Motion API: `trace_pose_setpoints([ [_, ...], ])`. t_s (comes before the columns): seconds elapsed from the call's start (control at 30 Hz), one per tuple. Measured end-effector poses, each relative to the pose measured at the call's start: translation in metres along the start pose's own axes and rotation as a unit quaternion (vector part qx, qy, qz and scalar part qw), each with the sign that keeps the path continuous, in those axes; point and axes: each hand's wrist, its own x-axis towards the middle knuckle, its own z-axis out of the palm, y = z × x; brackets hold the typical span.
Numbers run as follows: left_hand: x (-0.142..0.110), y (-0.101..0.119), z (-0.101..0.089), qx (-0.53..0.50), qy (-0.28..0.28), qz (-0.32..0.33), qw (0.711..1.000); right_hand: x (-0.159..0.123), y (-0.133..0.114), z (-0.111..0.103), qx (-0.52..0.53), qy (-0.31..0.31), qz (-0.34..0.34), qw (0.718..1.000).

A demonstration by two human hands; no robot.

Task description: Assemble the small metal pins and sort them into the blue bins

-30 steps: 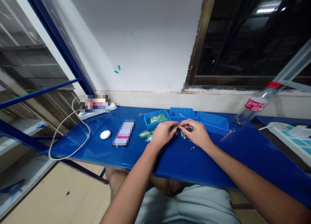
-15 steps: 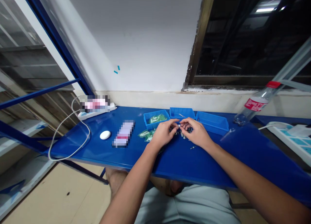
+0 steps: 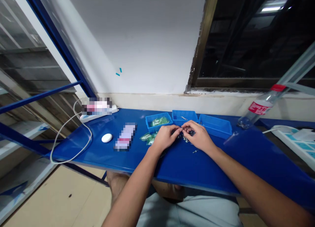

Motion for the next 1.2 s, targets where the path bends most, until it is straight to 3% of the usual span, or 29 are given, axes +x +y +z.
trace_pose_setpoints([
  [0.3, 0.001, 0.001, 0.002, -0.039, 0.006, -0.010, 0.999, 0.000, 0.003, 0.002, 0.010, -0.009, -0.017, 1.000],
  [0.47, 0.001, -0.003, 0.003, -0.040, 0.037, -0.015, 0.998, 0.002, -0.003, 0.001, 0.022, -0.021, -0.027, 0.999],
  [0.73, 0.001, -0.015, 0.007, 0.005, 0.038, -0.015, 0.999, -0.001, 0.002, 0.009, 0.058, -0.007, 0.066, 0.996],
  [0.87, 0.001, -0.017, 0.009, 0.003, 0.040, 0.007, 0.999, -0.004, 0.008, 0.011, 0.068, -0.020, 0.080, 0.994],
  [1.2, -0.002, -0.007, 0.004, 0.042, 0.031, -0.010, 0.999, -0.002, -0.001, 0.005, 0.025, -0.023, 0.040, 0.999],
])
